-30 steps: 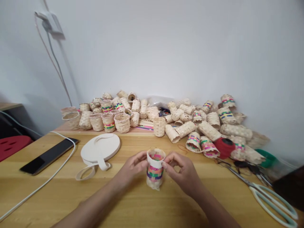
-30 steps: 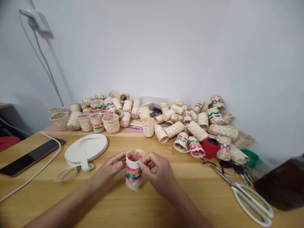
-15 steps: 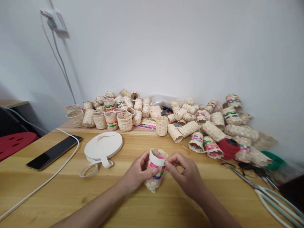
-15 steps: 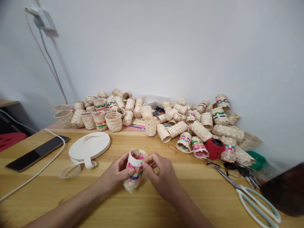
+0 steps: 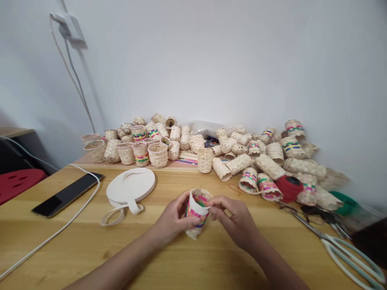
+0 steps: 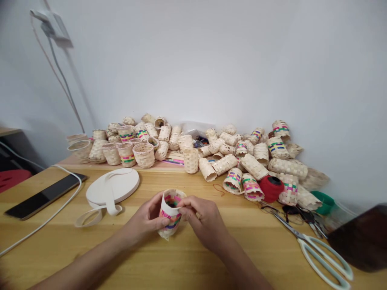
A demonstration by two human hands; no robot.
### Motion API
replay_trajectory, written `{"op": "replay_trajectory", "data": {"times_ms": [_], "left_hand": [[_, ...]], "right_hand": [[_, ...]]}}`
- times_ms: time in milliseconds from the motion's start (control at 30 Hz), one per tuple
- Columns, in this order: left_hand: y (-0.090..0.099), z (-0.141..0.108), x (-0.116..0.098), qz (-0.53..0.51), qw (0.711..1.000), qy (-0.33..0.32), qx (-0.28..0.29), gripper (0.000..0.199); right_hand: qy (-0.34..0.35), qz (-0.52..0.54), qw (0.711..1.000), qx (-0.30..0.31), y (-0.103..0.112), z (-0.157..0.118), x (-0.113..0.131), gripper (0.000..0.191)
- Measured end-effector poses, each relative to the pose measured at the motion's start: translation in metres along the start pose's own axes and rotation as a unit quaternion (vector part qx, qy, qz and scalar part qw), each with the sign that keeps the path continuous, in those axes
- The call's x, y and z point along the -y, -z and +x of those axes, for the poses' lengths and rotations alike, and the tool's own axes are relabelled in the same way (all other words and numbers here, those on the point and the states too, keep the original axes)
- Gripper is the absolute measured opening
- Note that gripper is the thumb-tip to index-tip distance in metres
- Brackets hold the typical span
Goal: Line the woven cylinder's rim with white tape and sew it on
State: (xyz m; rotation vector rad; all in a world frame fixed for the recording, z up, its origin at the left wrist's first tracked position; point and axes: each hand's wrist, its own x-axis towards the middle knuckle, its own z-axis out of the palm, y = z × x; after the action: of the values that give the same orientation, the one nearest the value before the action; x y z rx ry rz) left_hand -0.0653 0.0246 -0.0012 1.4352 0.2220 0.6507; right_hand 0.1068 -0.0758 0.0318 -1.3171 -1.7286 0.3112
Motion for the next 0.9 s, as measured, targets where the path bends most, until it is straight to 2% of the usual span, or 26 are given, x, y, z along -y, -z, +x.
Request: {"op": "replay_trajectory", "data": {"times_ms": [100, 133, 200, 267, 333, 433, 600, 700, 900], "left_hand": [[0.008, -0.001, -0.006, 0.143, 0.987, -0.044, -0.061, 0.066], [0.01, -0.001, -0.01, 0.211, 0.97, -0.073, -0.098, 0.063], [0.012, -0.004, -0.02, 0.334, 0.916, -0.143, -0.171, 0.05], [0.01, -0.006, -0.027, 0.404, 0.871, -0.202, -0.193, 0.032], [0.006, -0.007, -0.031, 0.442, 0.851, -0.235, -0.157, 0.02], [0.0, -0.008, -0.028, 0.486, 0.83, -0.256, -0.09, 0.016], [0.001, -0.009, -0.024, 0.525, 0.804, -0.267, -0.081, 0.017], [0.002, -0.009, -0.029, 0.527, 0.807, -0.26, -0.057, 0.014], [-0.003, -0.008, -0.034, 0.503, 0.836, -0.22, -0.004, 0.01]], "right_hand": [[0.008, -0.051, 0.999, 0.008, 0.001, 0.0, -0.001, 0.016], [0.007, -0.064, 0.998, 0.008, 0.0, 0.0, -0.001, 0.016], [0.007, -0.081, 0.997, 0.012, -0.001, 0.0, -0.001, 0.016], [0.006, -0.096, 0.995, 0.021, -0.003, 0.0, 0.0, 0.017], [0.008, -0.109, 0.994, 0.03, -0.005, 0.0, 0.001, 0.017], [0.016, -0.118, 0.992, 0.032, -0.009, 0.0, 0.002, 0.018], [0.026, -0.119, 0.992, 0.031, -0.011, -0.002, 0.001, 0.016], [0.029, -0.115, 0.993, 0.027, -0.011, -0.003, 0.001, 0.015], [0.045, -0.088, 0.995, 0.013, -0.019, -0.003, 0.003, 0.016]]}}
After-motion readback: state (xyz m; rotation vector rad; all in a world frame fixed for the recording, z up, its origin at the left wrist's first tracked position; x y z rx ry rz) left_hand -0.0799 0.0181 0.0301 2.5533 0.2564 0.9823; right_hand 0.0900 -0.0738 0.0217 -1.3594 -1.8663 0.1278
